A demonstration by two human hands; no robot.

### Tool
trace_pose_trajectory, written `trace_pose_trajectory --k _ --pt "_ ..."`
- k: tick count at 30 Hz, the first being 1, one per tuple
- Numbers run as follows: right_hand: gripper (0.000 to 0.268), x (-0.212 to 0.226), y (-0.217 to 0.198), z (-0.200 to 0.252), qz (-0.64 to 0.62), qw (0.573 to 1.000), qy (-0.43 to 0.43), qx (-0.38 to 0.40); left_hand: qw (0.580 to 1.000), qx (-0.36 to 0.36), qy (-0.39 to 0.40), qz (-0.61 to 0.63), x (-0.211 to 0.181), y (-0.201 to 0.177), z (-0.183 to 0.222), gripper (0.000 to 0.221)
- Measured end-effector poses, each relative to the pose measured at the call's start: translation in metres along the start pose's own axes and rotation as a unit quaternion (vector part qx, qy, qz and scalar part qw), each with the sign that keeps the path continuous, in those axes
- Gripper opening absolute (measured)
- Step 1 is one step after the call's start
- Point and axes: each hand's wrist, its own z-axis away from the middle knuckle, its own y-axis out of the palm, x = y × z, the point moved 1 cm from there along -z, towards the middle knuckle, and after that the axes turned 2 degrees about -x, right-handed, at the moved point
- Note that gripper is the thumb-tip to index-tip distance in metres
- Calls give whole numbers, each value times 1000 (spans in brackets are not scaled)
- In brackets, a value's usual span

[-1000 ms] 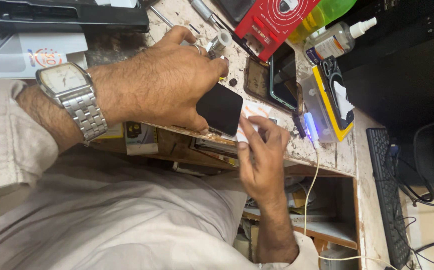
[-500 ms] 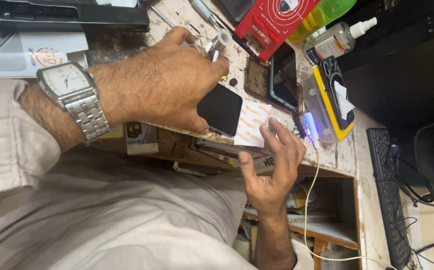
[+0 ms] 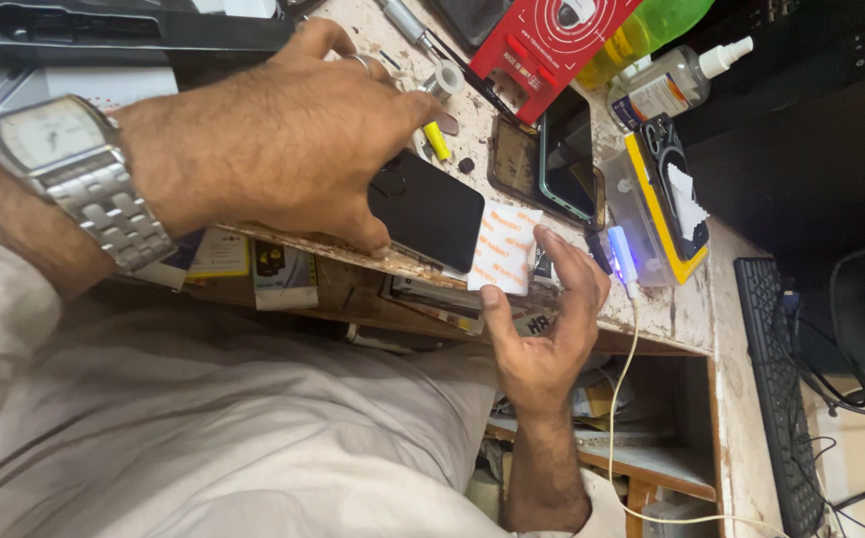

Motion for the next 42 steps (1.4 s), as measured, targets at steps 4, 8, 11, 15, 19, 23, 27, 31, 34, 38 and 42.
trace_pose_trajectory --k 4,8,11,15,19,23,27,31,34,38,42 --pt "63 -1 2 -2 -10 1000 -4 1 999 -32 24 -35 4 -7 6 100" --pt "65 -3 4 -1 -7 1000 -10 7 999 35 -9 -17 4 -10 8 93" --pt "65 -3 4 0 -5 1000 -9 9 999 29 -3 -14 3 -11 6 97" --pt "65 -2 3 0 -4 1000 -7 9 1000 26 -4 -2 2 -11 5 92" --pt "66 1 3 -2 -10 1000 -5 8 998 48 -27 11 2 -12 7 93" --pt "68 5 4 -3 -25 1000 -3 5 1000 19 -14 19 4 -10 8 95" --pt "70 8 3 -5 -26 1000 -4 12 1000 14 -14 21 6 -4 8 100" --pt "70 8 4 -5 -46 999 1 7 995 -72 49 40 5 -10 14 106" --pt "68 3 4 -4 -70 997 5 -12 993 -114 43 3 12 -26 28 100" --pt "65 -6 -7 -2 -90 994 41 -46 980 -166 -109 -9 46 -50 77 65" --pt "62 -10 -13 -14 -154 983 47 -86 931 8 -363 37 115 -66 103 37"
